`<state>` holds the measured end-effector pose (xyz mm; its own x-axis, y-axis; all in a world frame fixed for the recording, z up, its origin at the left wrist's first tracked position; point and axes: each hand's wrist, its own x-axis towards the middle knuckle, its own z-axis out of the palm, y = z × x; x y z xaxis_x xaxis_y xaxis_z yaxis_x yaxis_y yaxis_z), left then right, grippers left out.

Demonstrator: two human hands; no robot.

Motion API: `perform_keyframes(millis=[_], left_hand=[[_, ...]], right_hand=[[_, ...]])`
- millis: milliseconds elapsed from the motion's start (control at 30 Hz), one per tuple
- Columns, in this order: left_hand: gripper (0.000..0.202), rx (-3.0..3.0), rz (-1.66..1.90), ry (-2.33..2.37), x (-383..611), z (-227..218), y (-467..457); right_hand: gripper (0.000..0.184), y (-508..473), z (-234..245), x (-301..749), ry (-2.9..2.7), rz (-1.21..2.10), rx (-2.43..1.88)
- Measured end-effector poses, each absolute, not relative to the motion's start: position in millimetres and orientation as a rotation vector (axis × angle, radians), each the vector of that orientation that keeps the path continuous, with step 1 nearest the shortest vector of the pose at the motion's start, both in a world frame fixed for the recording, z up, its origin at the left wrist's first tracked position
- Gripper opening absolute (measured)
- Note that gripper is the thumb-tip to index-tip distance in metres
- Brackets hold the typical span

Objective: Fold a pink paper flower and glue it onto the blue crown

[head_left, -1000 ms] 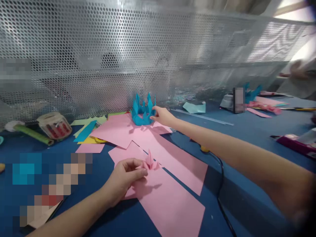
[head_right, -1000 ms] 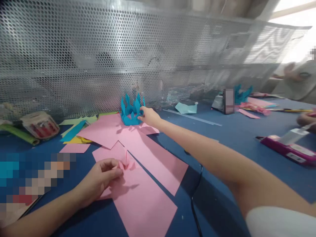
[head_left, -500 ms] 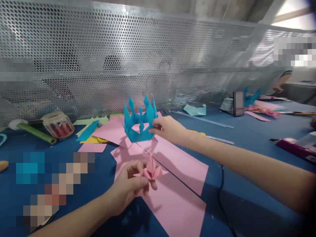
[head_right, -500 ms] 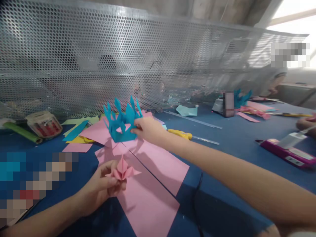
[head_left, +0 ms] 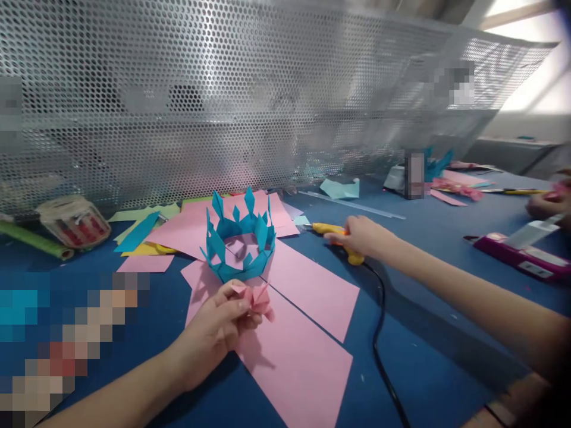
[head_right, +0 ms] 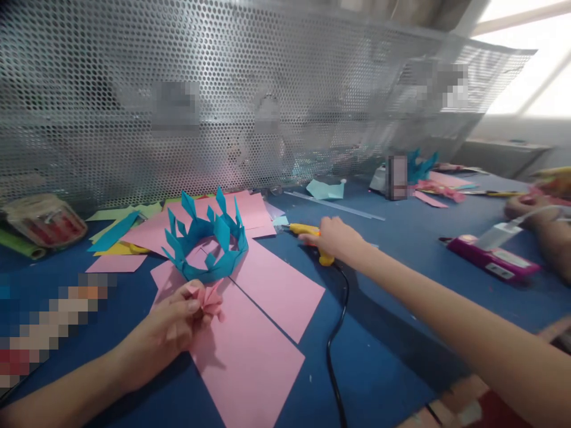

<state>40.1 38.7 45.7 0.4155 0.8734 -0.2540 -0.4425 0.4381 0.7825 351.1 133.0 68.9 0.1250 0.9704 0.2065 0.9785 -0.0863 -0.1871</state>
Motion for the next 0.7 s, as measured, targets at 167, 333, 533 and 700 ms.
perform_keyframes(millis=[167, 333, 533, 700], left_hand=[[0.047, 0.694, 0.937, 0.793, 43, 34, 40], [0.041, 0.648, 0.942, 0.858, 42, 29, 42], [0.041, 0.612, 0.953, 0.902, 43, 26, 42], [0.040, 0.622, 0.942, 0.920, 44, 27, 43]], right_hand=[[0.034, 148, 64, 381, -1.767, 0.380, -2.531], [0.033, 138, 62, 386, -1.777, 0.553, -2.574], [0.033, 132, 47, 406, -1.775, 0.704, -2.342], [0.025, 132, 34, 413, -1.638, 0.927, -1.986]])
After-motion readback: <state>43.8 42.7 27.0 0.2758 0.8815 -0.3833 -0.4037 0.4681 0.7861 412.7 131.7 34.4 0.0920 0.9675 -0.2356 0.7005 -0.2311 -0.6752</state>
